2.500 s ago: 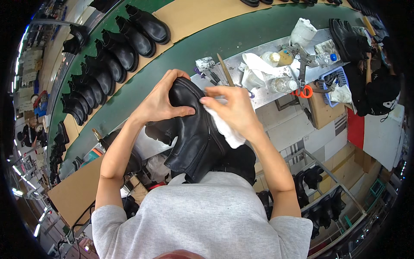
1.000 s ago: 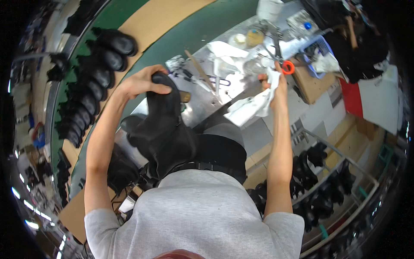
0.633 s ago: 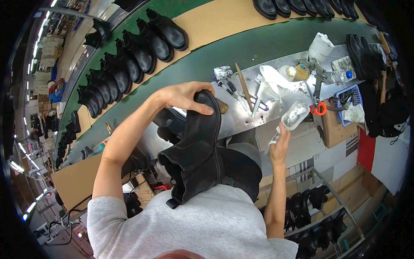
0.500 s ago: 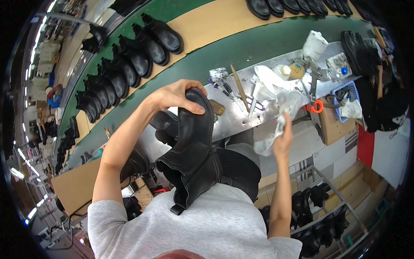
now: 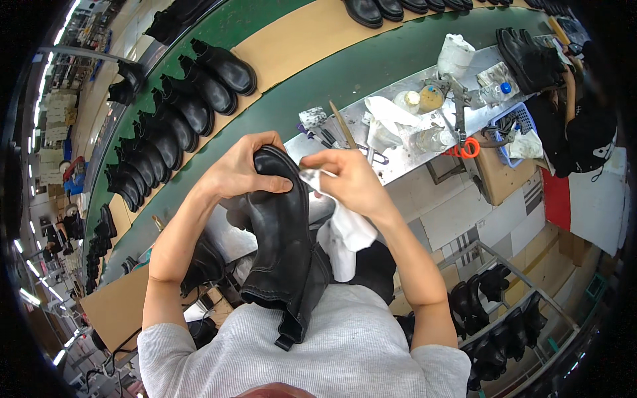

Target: Clean and finish black leather boots at a factory assembly line.

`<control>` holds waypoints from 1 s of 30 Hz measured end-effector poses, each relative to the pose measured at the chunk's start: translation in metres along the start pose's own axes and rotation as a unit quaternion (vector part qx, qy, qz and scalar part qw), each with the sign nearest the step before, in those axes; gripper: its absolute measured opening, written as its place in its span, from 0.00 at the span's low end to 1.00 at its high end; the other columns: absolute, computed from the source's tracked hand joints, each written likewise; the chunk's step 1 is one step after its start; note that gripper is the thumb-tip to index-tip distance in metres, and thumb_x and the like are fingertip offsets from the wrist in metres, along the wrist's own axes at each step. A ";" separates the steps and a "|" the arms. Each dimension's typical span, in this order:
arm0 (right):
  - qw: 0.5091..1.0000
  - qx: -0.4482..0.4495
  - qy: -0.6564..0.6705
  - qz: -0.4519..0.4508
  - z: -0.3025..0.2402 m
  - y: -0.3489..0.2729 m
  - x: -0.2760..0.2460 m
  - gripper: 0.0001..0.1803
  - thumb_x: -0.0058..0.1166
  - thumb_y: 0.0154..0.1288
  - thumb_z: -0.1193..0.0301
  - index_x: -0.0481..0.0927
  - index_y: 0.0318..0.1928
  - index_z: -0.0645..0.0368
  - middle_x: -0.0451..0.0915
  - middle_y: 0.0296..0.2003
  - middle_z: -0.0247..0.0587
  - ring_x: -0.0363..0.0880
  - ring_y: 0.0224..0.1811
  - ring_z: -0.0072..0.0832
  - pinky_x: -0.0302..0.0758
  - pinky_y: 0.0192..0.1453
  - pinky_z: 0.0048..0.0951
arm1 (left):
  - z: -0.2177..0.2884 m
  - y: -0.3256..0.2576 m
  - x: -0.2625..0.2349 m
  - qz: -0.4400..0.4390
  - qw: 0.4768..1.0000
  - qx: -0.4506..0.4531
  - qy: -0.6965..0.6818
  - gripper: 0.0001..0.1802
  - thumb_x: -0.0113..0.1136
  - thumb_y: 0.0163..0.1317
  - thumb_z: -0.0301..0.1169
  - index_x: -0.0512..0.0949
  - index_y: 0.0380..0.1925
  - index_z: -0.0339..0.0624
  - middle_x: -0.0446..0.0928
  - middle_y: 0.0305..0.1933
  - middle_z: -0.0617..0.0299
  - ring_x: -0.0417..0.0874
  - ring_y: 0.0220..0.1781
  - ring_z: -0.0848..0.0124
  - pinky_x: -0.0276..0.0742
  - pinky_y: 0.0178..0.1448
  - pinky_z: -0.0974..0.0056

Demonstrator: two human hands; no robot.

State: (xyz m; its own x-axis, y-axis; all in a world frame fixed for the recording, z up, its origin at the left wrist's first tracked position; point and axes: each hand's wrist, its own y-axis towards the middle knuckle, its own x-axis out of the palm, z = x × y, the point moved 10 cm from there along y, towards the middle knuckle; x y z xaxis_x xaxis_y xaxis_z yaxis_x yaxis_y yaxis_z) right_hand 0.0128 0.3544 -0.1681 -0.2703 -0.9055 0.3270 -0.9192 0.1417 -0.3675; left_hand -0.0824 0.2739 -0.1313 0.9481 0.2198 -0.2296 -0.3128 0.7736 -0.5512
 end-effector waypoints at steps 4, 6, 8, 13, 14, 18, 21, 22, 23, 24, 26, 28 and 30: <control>0.998 0.035 -0.039 -0.033 -0.007 0.012 0.011 0.11 0.52 0.58 0.77 0.81 0.41 0.67 0.79 0.22 0.31 0.72 0.22 0.11 0.64 0.23 0.14 | 0.001 -0.002 -0.001 0.012 1.000 0.009 0.014 0.19 0.71 0.35 0.33 0.74 0.25 0.34 0.76 0.23 0.61 0.76 0.27 0.74 0.71 0.34 0.67; 0.996 0.032 -0.077 -0.033 -0.008 0.013 0.011 0.10 0.53 0.57 0.77 0.81 0.39 0.67 0.79 0.23 0.31 0.72 0.22 0.11 0.64 0.23 0.15 | 0.002 -0.002 0.000 0.013 1.000 0.007 0.015 0.19 0.71 0.35 0.33 0.74 0.25 0.34 0.76 0.23 0.61 0.76 0.27 0.73 0.71 0.34 0.67; 0.995 0.024 -0.090 -0.026 -0.009 0.014 0.010 0.11 0.52 0.54 0.79 0.81 0.39 0.68 0.79 0.24 0.30 0.70 0.23 0.11 0.64 0.25 0.15 | 0.003 -0.002 0.001 0.010 1.000 0.006 0.018 0.19 0.71 0.35 0.33 0.74 0.25 0.34 0.76 0.23 0.61 0.76 0.27 0.73 0.71 0.33 0.67; 0.995 0.035 -0.089 -0.005 0.000 -0.003 0.010 0.15 0.48 0.49 0.83 0.80 0.40 0.69 0.78 0.25 0.29 0.69 0.24 0.10 0.64 0.28 0.14 | -0.007 0.000 0.000 0.017 0.999 0.027 0.005 0.20 0.71 0.34 0.33 0.74 0.24 0.34 0.76 0.23 0.59 0.76 0.28 0.72 0.72 0.33 0.66; 0.995 0.052 -0.081 -0.006 0.001 -0.004 0.010 0.17 0.47 0.47 0.84 0.80 0.40 0.70 0.78 0.25 0.29 0.69 0.24 0.10 0.65 0.29 0.14 | -0.007 0.000 0.000 0.019 0.999 0.029 -0.007 0.20 0.71 0.34 0.34 0.73 0.24 0.33 0.76 0.23 0.59 0.76 0.28 0.72 0.72 0.33 0.66; 0.994 0.002 -0.107 0.032 -0.012 0.003 0.004 0.17 0.48 0.48 0.85 0.79 0.42 0.71 0.80 0.28 0.31 0.73 0.29 0.12 0.68 0.33 0.15 | 0.002 0.004 0.002 0.005 0.999 0.020 0.033 0.20 0.71 0.34 0.34 0.73 0.24 0.33 0.77 0.24 0.58 0.77 0.29 0.71 0.72 0.35 0.66; 0.992 -0.017 -0.124 0.018 -0.008 -0.003 0.008 0.17 0.47 0.49 0.85 0.79 0.41 0.71 0.81 0.29 0.33 0.74 0.31 0.12 0.69 0.34 0.16 | 0.000 0.004 0.002 0.009 0.999 0.029 0.026 0.20 0.71 0.34 0.34 0.74 0.24 0.33 0.77 0.25 0.57 0.78 0.29 0.71 0.73 0.35 0.65; 0.992 -0.016 -0.125 0.017 -0.008 -0.004 0.009 0.17 0.47 0.49 0.85 0.79 0.41 0.71 0.81 0.29 0.33 0.74 0.31 0.12 0.69 0.34 0.16 | 0.000 0.004 0.002 0.011 0.999 0.032 0.021 0.20 0.71 0.34 0.34 0.74 0.25 0.33 0.78 0.25 0.57 0.78 0.29 0.70 0.73 0.35 0.65; 0.994 -0.011 -0.104 0.019 -0.007 -0.005 0.007 0.16 0.48 0.49 0.85 0.79 0.41 0.71 0.81 0.29 0.33 0.74 0.31 0.12 0.69 0.34 0.16 | 0.000 0.004 0.002 0.012 0.999 0.035 0.015 0.20 0.71 0.34 0.34 0.74 0.25 0.33 0.78 0.25 0.57 0.78 0.29 0.70 0.73 0.36 0.65; 0.996 -0.005 -0.081 0.022 -0.005 -0.006 0.006 0.16 0.48 0.49 0.85 0.79 0.41 0.71 0.81 0.30 0.33 0.74 0.30 0.12 0.69 0.34 0.16 | 0.001 0.005 0.002 0.013 0.999 0.034 0.014 0.20 0.71 0.34 0.34 0.74 0.25 0.33 0.78 0.25 0.57 0.78 0.29 0.70 0.73 0.36 0.65; 0.995 -0.007 -0.091 0.027 -0.009 -0.002 0.006 0.17 0.48 0.49 0.85 0.79 0.42 0.71 0.81 0.30 0.33 0.74 0.30 0.12 0.69 0.33 0.15 | 0.003 0.006 0.003 0.001 0.999 0.032 0.020 0.21 0.71 0.35 0.34 0.75 0.26 0.32 0.78 0.25 0.57 0.78 0.29 0.70 0.73 0.36 0.65; 0.994 -0.010 -0.102 0.031 -0.011 0.000 0.005 0.17 0.47 0.48 0.85 0.79 0.42 0.72 0.81 0.30 0.33 0.74 0.30 0.12 0.69 0.33 0.15 | 0.005 0.006 0.002 0.005 0.999 0.036 0.024 0.21 0.71 0.34 0.34 0.75 0.26 0.32 0.78 0.25 0.56 0.78 0.29 0.70 0.73 0.36 0.65; 0.994 -0.016 -0.092 0.051 -0.009 -0.001 0.002 0.15 0.55 0.48 0.80 0.80 0.39 0.72 0.82 0.28 0.38 0.75 0.30 0.14 0.72 0.33 0.18 | 0.007 0.006 0.002 0.009 0.999 0.039 0.028 0.21 0.71 0.34 0.34 0.75 0.26 0.32 0.78 0.25 0.56 0.78 0.29 0.70 0.74 0.36 0.65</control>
State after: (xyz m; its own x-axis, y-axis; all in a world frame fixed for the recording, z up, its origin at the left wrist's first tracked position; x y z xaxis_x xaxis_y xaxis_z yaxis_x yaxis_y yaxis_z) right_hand 0.0103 0.3563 -0.1591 -0.3072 -0.9436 0.1231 -0.8996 0.2458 -0.3611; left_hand -0.0818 0.2834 -0.1300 0.9371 0.2024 -0.2843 -0.3224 0.8143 -0.4827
